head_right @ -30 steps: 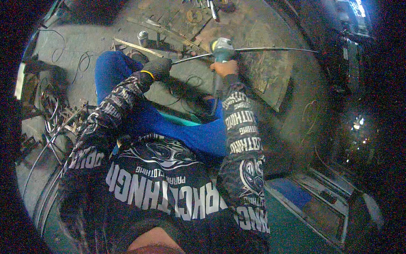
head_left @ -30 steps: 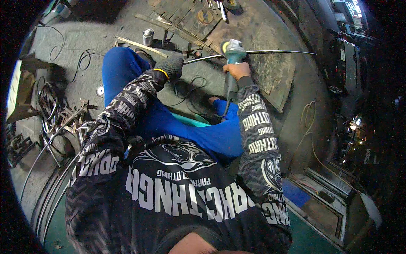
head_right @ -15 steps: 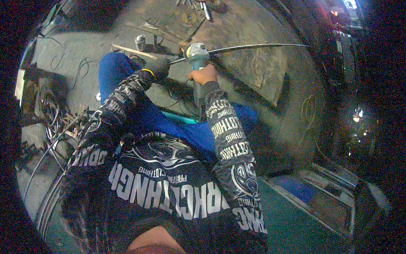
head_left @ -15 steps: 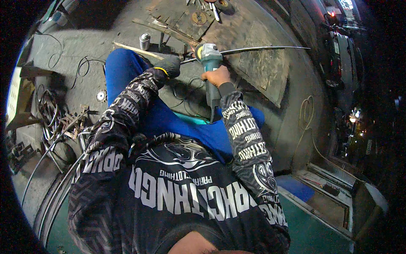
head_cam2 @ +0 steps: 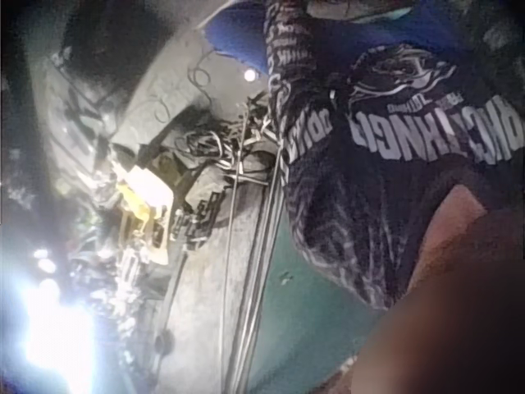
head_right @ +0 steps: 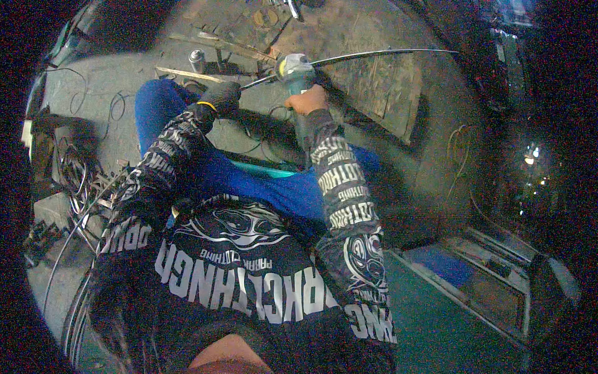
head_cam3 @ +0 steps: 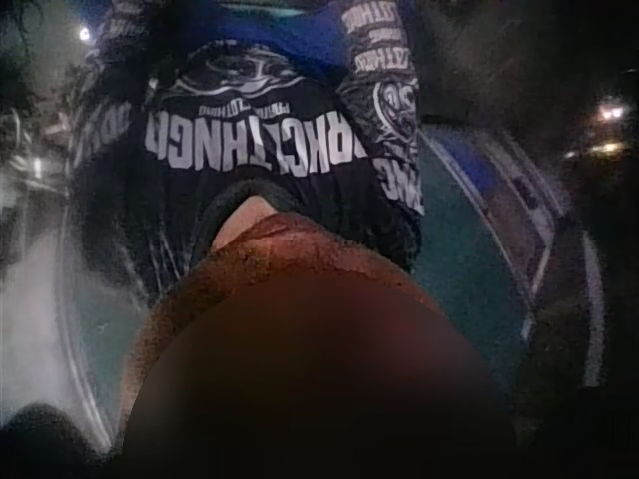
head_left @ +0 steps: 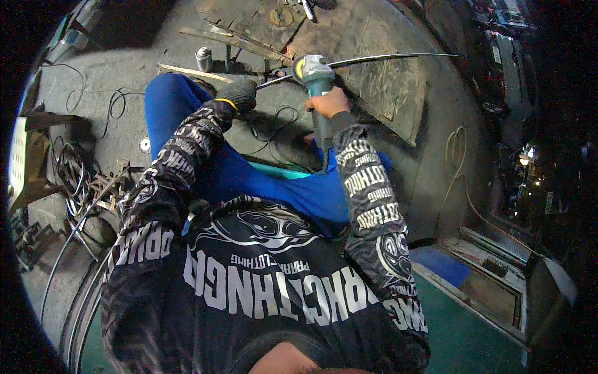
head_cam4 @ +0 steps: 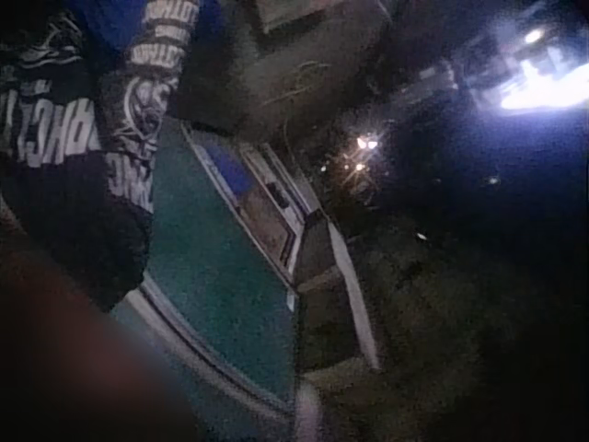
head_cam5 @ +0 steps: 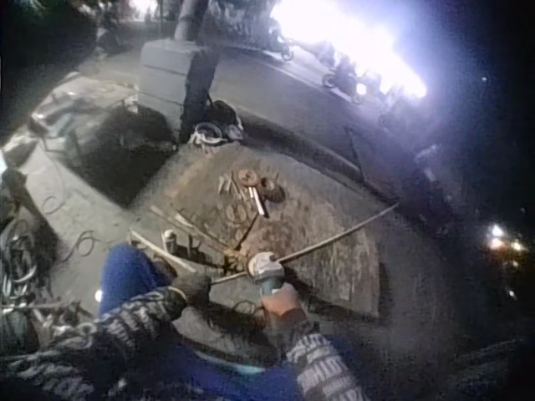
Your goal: The person sits cross-legged on the floor and uses an angle grinder to smooth a long metal rod. They hold the rod with their left hand and move the grinder along its length, producing sparks. The person briefly pauses to look around before resuming the grinding.
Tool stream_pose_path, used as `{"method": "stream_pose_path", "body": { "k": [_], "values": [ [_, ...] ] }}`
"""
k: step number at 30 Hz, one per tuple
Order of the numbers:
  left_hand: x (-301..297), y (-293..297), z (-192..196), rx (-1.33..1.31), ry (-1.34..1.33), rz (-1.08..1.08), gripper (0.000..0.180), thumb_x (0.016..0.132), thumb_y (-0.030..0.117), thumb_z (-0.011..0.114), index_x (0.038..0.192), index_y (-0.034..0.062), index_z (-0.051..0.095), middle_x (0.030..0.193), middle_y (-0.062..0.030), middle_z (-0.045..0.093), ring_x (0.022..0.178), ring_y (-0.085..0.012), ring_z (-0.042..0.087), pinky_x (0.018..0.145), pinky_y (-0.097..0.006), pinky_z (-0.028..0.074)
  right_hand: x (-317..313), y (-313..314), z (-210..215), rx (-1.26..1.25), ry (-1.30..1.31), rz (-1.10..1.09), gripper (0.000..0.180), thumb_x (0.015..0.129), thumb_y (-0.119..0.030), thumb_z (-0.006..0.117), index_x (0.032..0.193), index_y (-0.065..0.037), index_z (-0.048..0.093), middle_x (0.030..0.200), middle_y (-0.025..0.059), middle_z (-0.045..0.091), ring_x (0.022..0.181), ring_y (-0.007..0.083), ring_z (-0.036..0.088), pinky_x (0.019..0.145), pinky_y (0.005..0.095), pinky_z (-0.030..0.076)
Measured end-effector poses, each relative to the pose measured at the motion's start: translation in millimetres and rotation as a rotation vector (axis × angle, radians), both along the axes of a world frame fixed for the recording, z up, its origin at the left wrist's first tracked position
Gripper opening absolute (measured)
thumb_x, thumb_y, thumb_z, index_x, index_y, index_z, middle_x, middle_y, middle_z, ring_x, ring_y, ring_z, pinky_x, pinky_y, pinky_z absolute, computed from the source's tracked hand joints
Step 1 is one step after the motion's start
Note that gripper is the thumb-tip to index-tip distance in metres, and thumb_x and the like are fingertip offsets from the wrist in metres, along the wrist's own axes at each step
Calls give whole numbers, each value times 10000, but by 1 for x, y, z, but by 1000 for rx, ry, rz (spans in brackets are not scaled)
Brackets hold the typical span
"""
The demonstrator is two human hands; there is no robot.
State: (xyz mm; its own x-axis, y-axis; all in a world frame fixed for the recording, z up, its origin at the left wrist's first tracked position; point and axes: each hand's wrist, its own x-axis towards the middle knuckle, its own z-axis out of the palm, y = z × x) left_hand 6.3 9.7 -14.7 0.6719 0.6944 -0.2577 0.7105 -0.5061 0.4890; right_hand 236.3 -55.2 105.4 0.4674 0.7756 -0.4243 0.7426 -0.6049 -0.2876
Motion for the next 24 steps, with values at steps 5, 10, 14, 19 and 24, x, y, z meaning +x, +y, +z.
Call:
{"method": "stream_pose_path", "body": {
  "k": [5, 10, 14, 19, 24],
  "values": [
    [-4, -5, 0, 91, -55, 2, 186, 773, 153, 545, 855, -13, 563, 756, -225, 611, 704, -393, 612, 613, -488, 478, 44, 15, 6, -75, -53, -60, 713, 484, -317, 825, 1027, 93, 611, 1095, 238, 623, 1009, 324, 623, 862, 384, 502],
    [4, -4, 7, 53, -15, 41, 176, 803, 150, 513, 863, -8, 564, 767, -225, 616, 725, -399, 614, 640, -479, 489, 96, 42, 16, -58, -83, -126, 661, 503, -331, 815, 982, 87, 635, 1086, 214, 634, 982, 299, 632, 844, 369, 501],
    [7, 0, 4, 31, -56, 41, 184, 817, 156, 505, 851, -12, 573, 785, -226, 622, 739, -401, 617, 670, -477, 494, 144, 72, 9, -104, -76, -139, 682, 514, -376, 799, 986, 88, 634, 1088, 212, 633, 1001, 294, 621, 847, 363, 496],
    [19, 13, 3, -79, -32, 86, 194, 809, 180, 527, 851, 5, 599, 807, -216, 632, 760, -394, 620, 685, -481, 495, 221, 122, -11, -253, -240, 30, 632, 598, -564, 674, 1054, -126, 669, 1116, 200, 623, 1026, 305, 606, 902, 367, 460],
    [17, 8, 34, -210, 37, 158, 268, 832, 241, 530, 970, 26, 613, 919, -225, 641, 901, -390, 616, 764, -490, 482, 292, 147, -22, -162, -146, -37, 577, 601, -504, 668, 1039, -129, 662, 1132, 181, 603, 1039, 294, 570, 895, 366, 426]
  ]
}}
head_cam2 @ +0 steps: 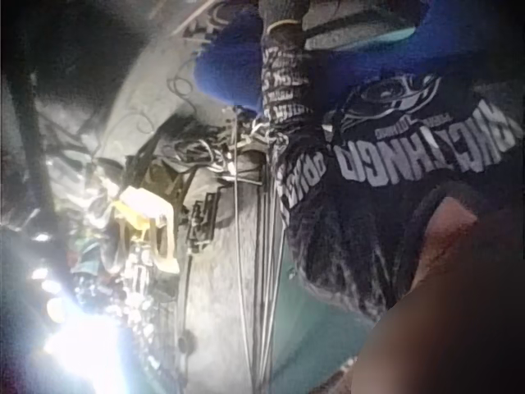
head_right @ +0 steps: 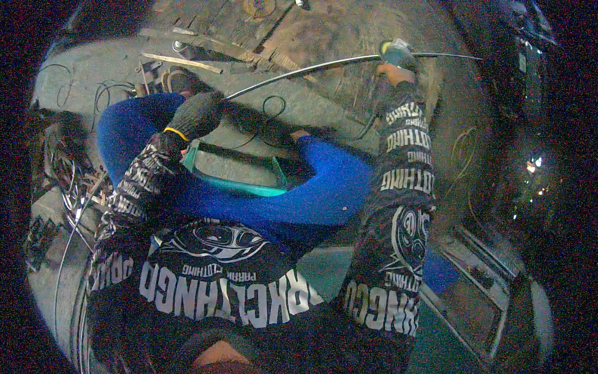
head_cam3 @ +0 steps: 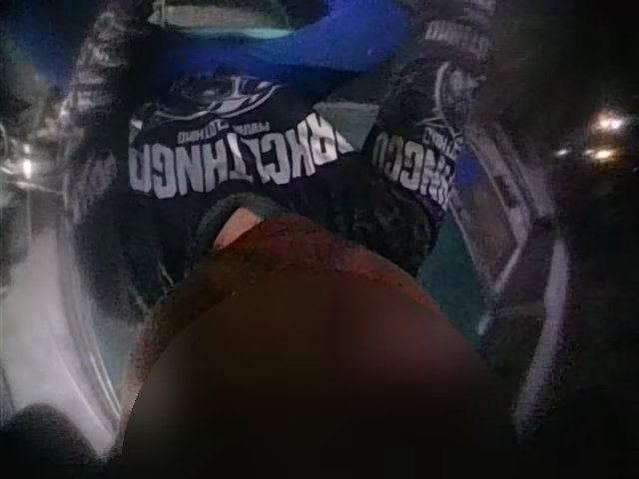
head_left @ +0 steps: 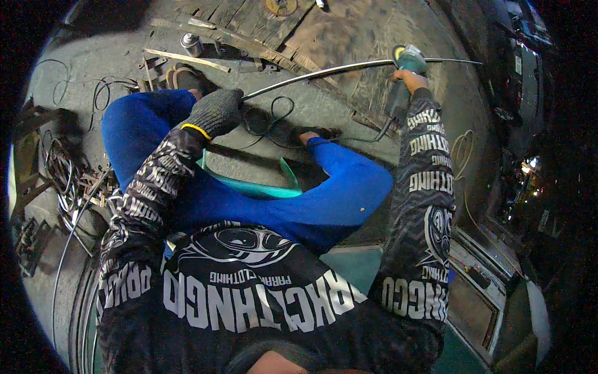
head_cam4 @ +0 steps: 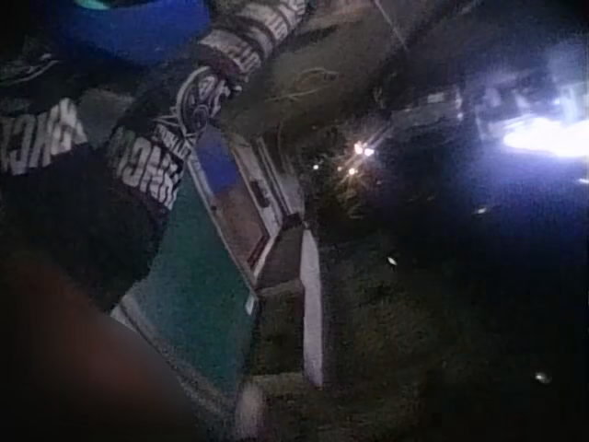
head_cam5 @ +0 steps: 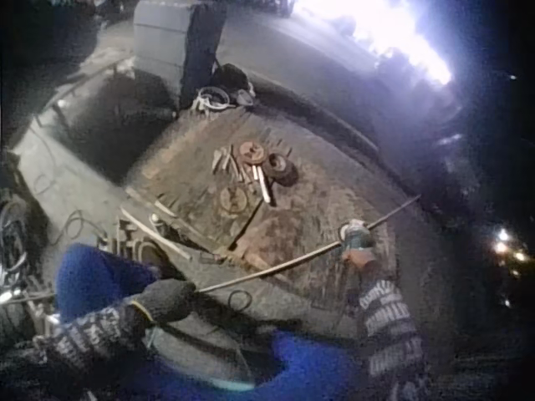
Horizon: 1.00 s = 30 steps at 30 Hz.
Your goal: The person sits cross-legged on the floor and uses an angle grinder to smooth a long metal rod. They hold the rod with their left hand and move the grinder along its length, producing sparks. The person briefly pauses to look around before resuming the grinding.
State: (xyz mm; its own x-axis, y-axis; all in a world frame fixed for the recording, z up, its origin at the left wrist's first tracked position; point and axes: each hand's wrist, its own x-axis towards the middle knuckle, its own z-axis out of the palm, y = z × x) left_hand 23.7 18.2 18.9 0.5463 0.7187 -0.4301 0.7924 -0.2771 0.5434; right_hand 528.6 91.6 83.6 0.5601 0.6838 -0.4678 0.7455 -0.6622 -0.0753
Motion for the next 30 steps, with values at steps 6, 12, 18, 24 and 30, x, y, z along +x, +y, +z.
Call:
{"method": "stream_pose_path", "body": {
  "k": [6, 12, 18, 24, 30],
  "values": [
    [3, 8, 15, -118, 40, 53, 256, 837, 207, 513, 992, 27, 609, 926, -228, 640, 912, -393, 613, 762, -494, 480, 11, 11, 19, 278, 144, -238, 412, 557, -271, 738, 857, 3, 677, 948, 108, 631, 803, 233, 590, 716, 347, 469],
    [8, 8, 0, -60, 60, 8, 264, 815, 199, 528, 998, 27, 608, 930, -232, 639, 912, -389, 615, 763, -486, 488, 19, 7, 14, 232, 433, -352, 304, 589, -264, 729, 789, -40, 685, 860, 90, 636, 733, 232, 595, 679, 345, 477],
    [-2, -6, -11, 48, -3, -28, 202, 799, 160, 511, 922, 25, 598, 828, -209, 641, 799, -399, 624, 704, -482, 498, 38, -25, -21, 262, 331, 52, 281, 596, -276, 726, 763, -53, 690, 849, 68, 643, 710, 210, 590, 651, 340, 466],
    [-6, -2, -30, 175, -80, -102, 217, 793, 212, 561, 863, 7, 585, 804, -222, 627, 775, -402, 621, 671, -472, 494, -51, -58, -14, 220, 211, 98, 421, 583, -321, 739, 856, -6, 685, 903, 103, 648, 814, 220, 596, 695, 346, 463],
    [-13, -5, -31, 172, -111, -157, 235, 793, 213, 551, 841, -16, 567, 786, -230, 615, 730, -417, 609, 646, -479, 485, -175, -98, 10, 218, 154, -136, 641, 533, -398, 793, 979, 42, 656, 1036, 231, 645, 1000, 298, 625, 826, 362, 502]
  ]
}}
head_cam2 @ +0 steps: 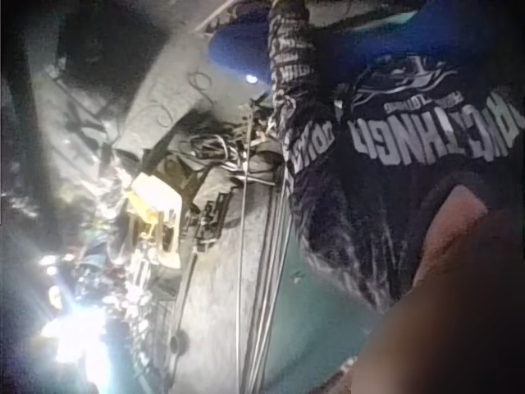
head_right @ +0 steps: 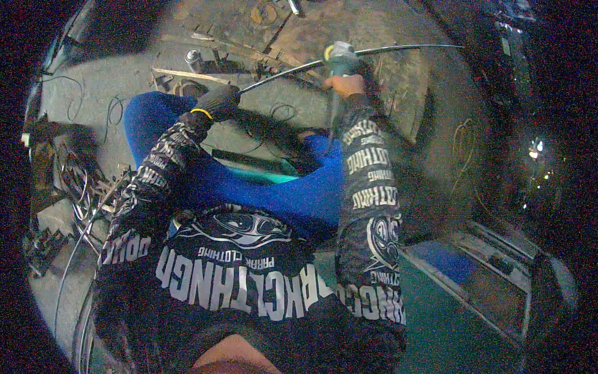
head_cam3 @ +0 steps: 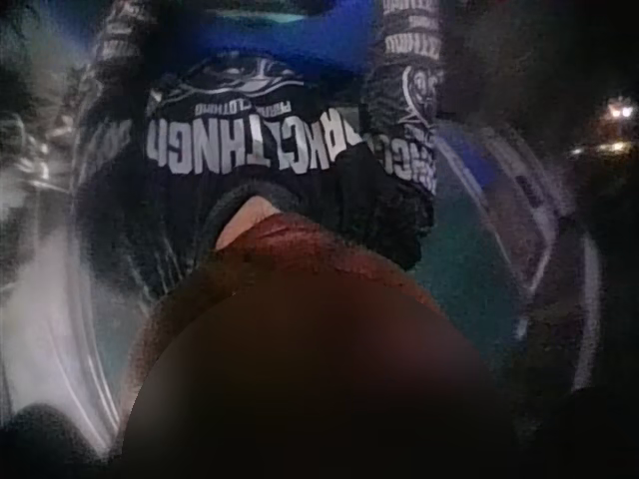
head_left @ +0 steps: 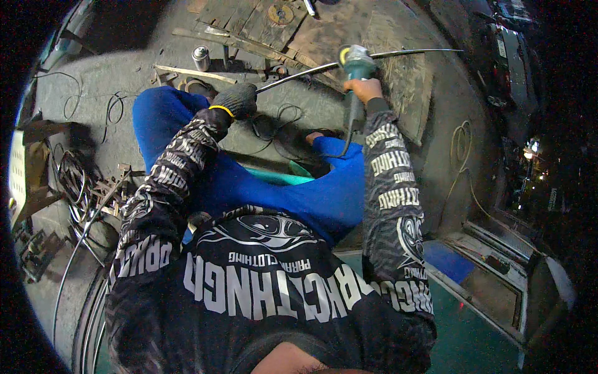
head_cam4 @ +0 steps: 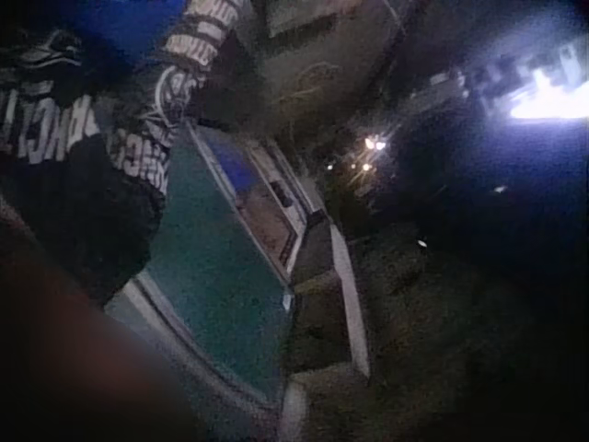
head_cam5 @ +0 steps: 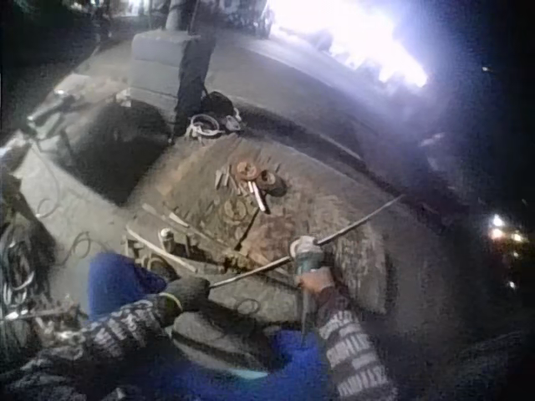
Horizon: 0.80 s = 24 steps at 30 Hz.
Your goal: The person sits cross-legged on the floor and uses an angle grinder to smooth a long metal rod. They hold the rod with their left hand and move the grinder along its length, producing sparks. The person briefly pauses to look around before resuming the grinding.
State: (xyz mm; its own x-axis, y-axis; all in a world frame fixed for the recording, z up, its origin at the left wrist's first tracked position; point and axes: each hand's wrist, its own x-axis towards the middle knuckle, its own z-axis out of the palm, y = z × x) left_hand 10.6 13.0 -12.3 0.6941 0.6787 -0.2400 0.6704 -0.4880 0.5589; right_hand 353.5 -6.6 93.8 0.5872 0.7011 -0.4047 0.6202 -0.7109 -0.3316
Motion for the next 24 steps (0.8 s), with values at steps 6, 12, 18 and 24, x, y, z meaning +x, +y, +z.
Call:
{"method": "stream_pose_path", "body": {
  "k": [6, 12, 18, 24],
  "values": [
    [-1, 0, 11, 38, 57, -60, 202, 764, 169, 540, 845, -12, 581, 771, -222, 610, 708, -394, 616, 637, -471, 484, -84, -28, 14, -10, -34, 78, 775, 463, -347, 809, 999, 163, 578, 1065, 278, 610, 1001, 327, 615, 835, 357, 491],
    [-1, 2, -1, 127, 34, -156, 230, 752, 201, 569, 828, -15, 585, 765, -216, 613, 695, -394, 611, 641, -468, 488, -124, -48, 18, -8, 79, 152, 800, 454, -339, 810, 1035, 150, 560, 1082, 277, 596, 1013, 356, 602, 865, 368, 485],
    [-3, -1, 10, 101, 34, -87, 244, 768, 187, 561, 858, -40, 572, 766, -230, 610, 695, -393, 615, 627, -465, 488, -139, -56, 19, -31, 15, 215, 731, 501, -308, 811, 1049, 112, 573, 1082, 266, 611, 1022, 359, 606, 874, 395, 494],
    [-3, -7, 17, 155, 50, -69, 245, 776, 196, 548, 864, -30, 577, 782, -226, 617, 706, -389, 619, 638, -476, 489, -147, -63, 20, -39, 92, 234, 701, 466, -277, 813, 1021, 88, 587, 1005, 239, 633, 944, 346, 626, 822, 372, 496]
  ]
}}
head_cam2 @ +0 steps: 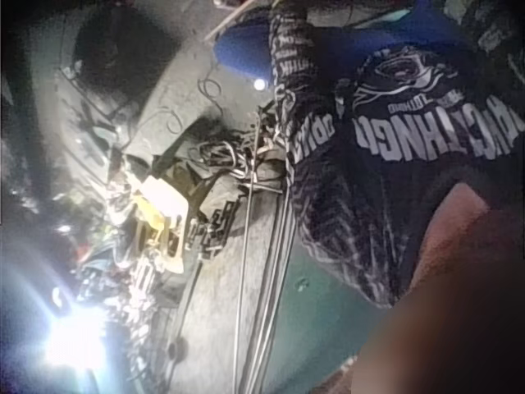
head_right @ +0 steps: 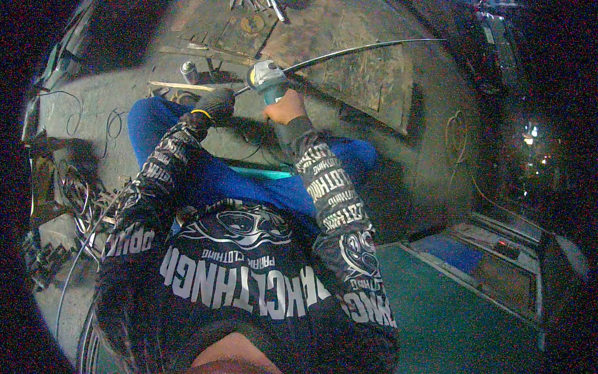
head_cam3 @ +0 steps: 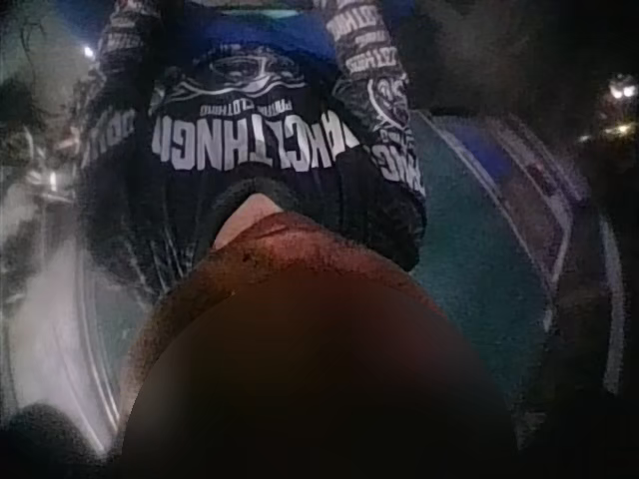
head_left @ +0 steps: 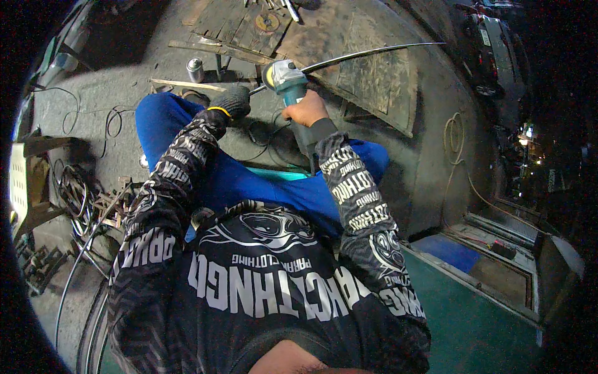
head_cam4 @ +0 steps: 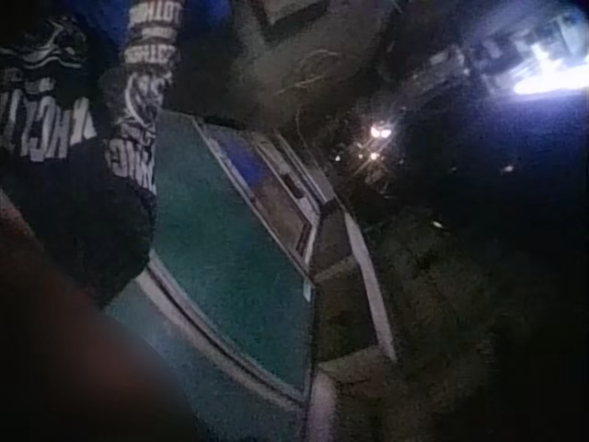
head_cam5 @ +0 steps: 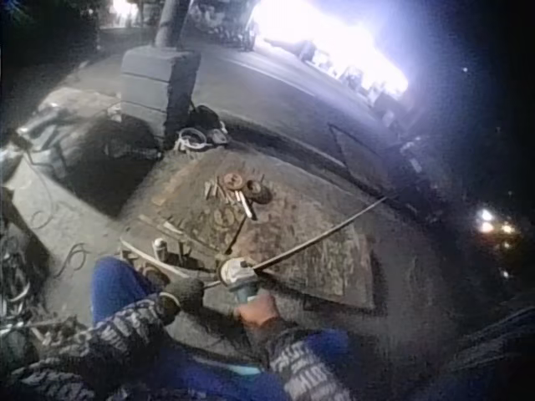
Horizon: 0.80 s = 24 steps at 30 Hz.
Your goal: The person sits cross-legged on the floor and uses an angle grinder to smooth a long metal rod. They hold the rod with their left hand and move the grinder along its length, producing sparks. The person briefly pauses to look around before resuming the grinding.
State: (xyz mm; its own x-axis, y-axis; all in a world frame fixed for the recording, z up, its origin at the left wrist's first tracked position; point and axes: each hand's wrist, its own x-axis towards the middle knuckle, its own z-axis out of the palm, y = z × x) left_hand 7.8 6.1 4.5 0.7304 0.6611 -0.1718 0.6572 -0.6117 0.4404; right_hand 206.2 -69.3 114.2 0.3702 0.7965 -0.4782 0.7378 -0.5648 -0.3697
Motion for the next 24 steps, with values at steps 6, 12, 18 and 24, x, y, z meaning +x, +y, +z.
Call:
{"method": "stream_pose_path", "body": {
  "k": [6, 12, 18, 24],
  "values": [
    [5, 9, -9, -38, 62, 47, 262, 732, 170, 554, 893, -27, 613, 869, -253, 628, 841, -401, 621, 747, -472, 498, 16, 9, 0, 39, -83, 6, 708, 466, -288, 813, 1023, 85, 587, 1018, 240, 631, 964, 344, 619, 828, 374, 493],
    [5, 8, -17, -100, 16, 134, 233, 806, 218, 524, 862, 0, 585, 840, -225, 622, 795, -400, 618, 701, -483, 495, 72, 29, -10, -27, -164, 19, 767, 463, -316, 835, 1051, 107, 580, 1068, 268, 617, 1017, 359, 613, 850, 394, 509],
    [9, 12, -7, -135, 25, 141, 229, 829, 219, 516, 866, 4, 589, 852, -223, 630, 830, -395, 622, 702, -481, 496, 148, 63, -9, -102, -170, -64, 700, 482, -344, 815, 997, 91, 625, 1060, 233, 637, 998, 313, 629, 851, 366, 503],
    [18, 23, 6, -241, 53, 200, 248, 762, 194, 566, 907, -3, 605, 889, -249, 633, 866, -398, 620, 751, -477, 495, 215, 113, 0, -133, -284, -177, 669, 517, -405, 775, 993, 47, 648, 1083, 196, 632, 990, 278, 616, 847, 349, 487]
  ]
}}
